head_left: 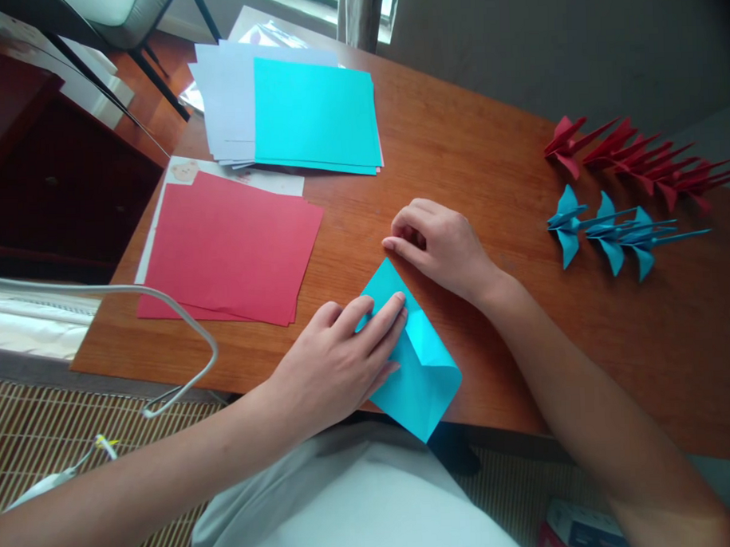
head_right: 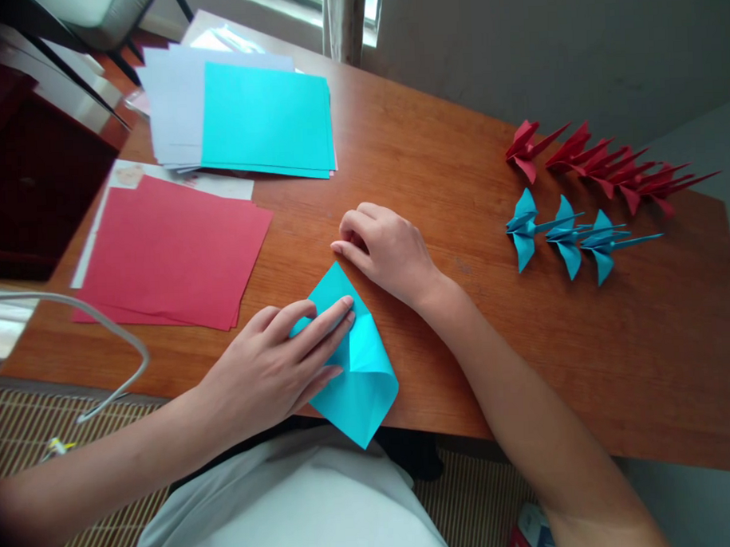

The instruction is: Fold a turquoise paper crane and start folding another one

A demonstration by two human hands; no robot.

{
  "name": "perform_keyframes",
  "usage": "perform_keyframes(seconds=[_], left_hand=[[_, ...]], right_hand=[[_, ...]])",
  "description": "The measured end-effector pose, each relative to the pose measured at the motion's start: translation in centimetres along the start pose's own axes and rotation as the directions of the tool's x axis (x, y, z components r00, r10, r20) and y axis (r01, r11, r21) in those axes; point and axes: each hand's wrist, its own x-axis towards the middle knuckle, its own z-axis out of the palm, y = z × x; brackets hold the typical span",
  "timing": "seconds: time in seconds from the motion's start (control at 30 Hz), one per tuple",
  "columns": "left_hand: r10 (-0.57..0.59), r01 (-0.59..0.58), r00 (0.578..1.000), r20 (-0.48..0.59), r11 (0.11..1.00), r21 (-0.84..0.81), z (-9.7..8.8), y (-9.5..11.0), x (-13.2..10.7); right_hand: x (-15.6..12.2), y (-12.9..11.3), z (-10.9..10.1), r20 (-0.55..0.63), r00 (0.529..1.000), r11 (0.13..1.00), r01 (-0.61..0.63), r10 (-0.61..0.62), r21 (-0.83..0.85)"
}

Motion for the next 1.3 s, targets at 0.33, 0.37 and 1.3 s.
perform_keyframes(seconds=[0.33, 0.37, 1.3], left_hand=[[-0.016, 0.016, 1.0, 0.013, 1.0, -0.007, 0.0, 0.0, 0.0], [-0.018, 0.018, 1.0, 0.012, 1.0, -0.006, -0.1, 0.0, 0.0], [-0.02, 0.02, 0.999, 0.04, 1.0, -0.02, -0.5, 0.2, 0.1]], right_hand=[[-6.0, -0.1, -2.4, 0.109, 0.994, 0.998, -0.013, 0.007, 0.054], [-6.3, -0.1, -2.4, 0.109, 0.994, 0.999, -0.014, 0.009, 0.044], [-1.4, -0.9, -0.6, 0.011, 0.996, 0.987, -0.082, 0.085, -0.141]])
